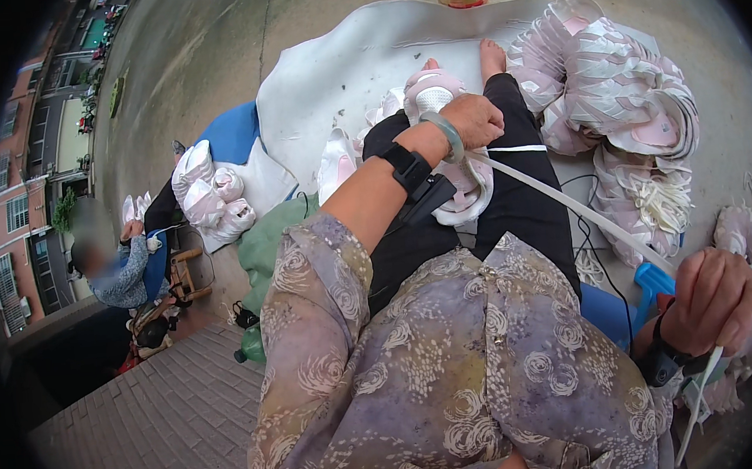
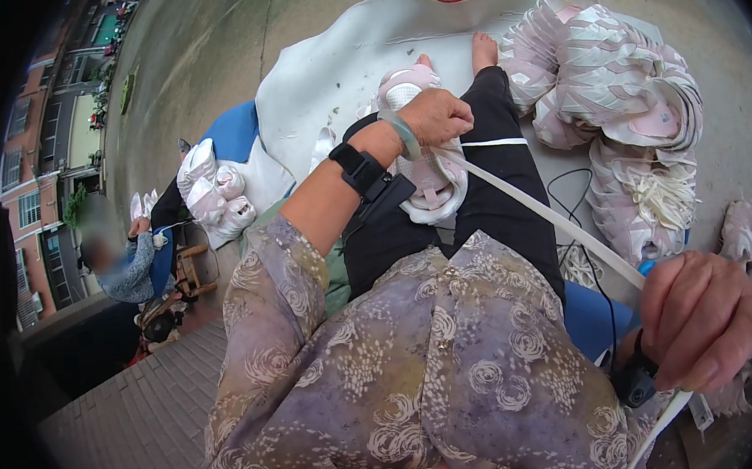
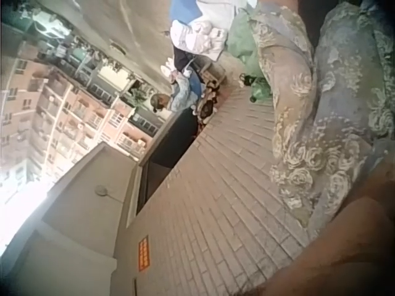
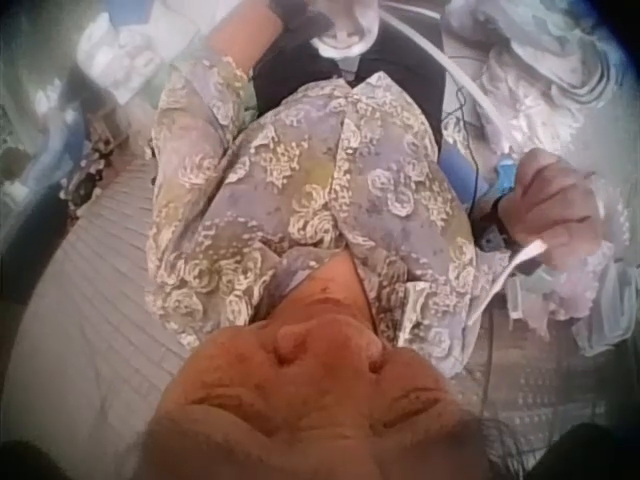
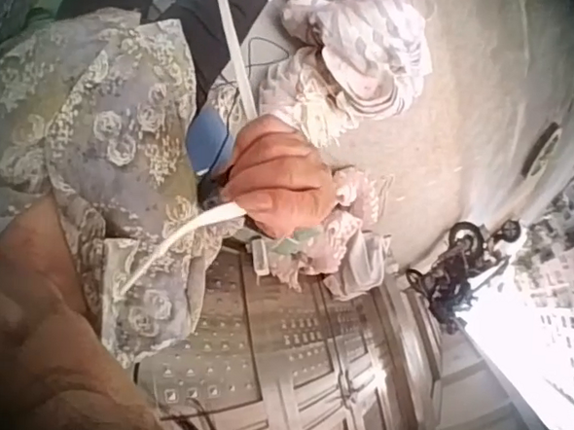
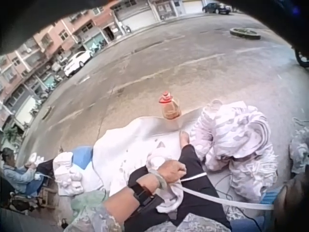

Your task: The recorder is threading and tying laces on white and pink sneakers.

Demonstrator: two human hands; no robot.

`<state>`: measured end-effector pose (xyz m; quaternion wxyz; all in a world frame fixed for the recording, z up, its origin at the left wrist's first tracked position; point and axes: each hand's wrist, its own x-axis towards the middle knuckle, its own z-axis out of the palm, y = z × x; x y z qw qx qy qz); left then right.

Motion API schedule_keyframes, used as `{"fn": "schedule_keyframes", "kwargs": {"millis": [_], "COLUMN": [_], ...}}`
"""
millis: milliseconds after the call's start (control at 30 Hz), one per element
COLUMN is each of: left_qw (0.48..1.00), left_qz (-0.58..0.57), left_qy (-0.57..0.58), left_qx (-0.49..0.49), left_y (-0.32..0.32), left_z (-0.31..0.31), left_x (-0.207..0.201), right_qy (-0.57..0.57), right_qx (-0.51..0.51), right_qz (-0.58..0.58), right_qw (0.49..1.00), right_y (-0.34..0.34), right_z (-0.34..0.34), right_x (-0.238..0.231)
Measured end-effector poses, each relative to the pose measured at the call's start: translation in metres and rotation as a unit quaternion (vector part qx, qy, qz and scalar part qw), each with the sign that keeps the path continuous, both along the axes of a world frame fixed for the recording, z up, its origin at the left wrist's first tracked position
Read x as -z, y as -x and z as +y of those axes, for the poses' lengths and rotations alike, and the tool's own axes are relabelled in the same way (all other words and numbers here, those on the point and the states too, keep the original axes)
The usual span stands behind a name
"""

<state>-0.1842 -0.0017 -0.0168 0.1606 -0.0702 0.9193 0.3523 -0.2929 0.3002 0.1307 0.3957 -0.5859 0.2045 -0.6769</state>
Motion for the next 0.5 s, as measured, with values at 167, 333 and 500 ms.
{"fn": "schedule_keyframes", "kwargs": {"millis": [167, 333, 500], "left_qw": [0.988, 0.974, 0.958], "left_qz": [-0.147, -0.218, -0.196], "left_qy": [0.03, -0.033, -0.21], "left_qx": [0.047, 0.047, -0.022], "left_y": [0.016, 0.02, 0.008], "left_z": [0.013, 0.021, 0.01], "left_x": [0.01, 0.006, 0.003], "right_qy": [-0.021, -0.077, -0.064], "right_qx": [0.048, 0.297, 0.35], "right_qz": [-0.009, -0.139, -0.191], "right_qw": [0.999, 0.942, 0.915], "right_y": [-0.009, -0.035, -0.032], "right_z": [0.022, 0.034, 0.043], "right_x": [0.014, 0.02, 0.032]}}
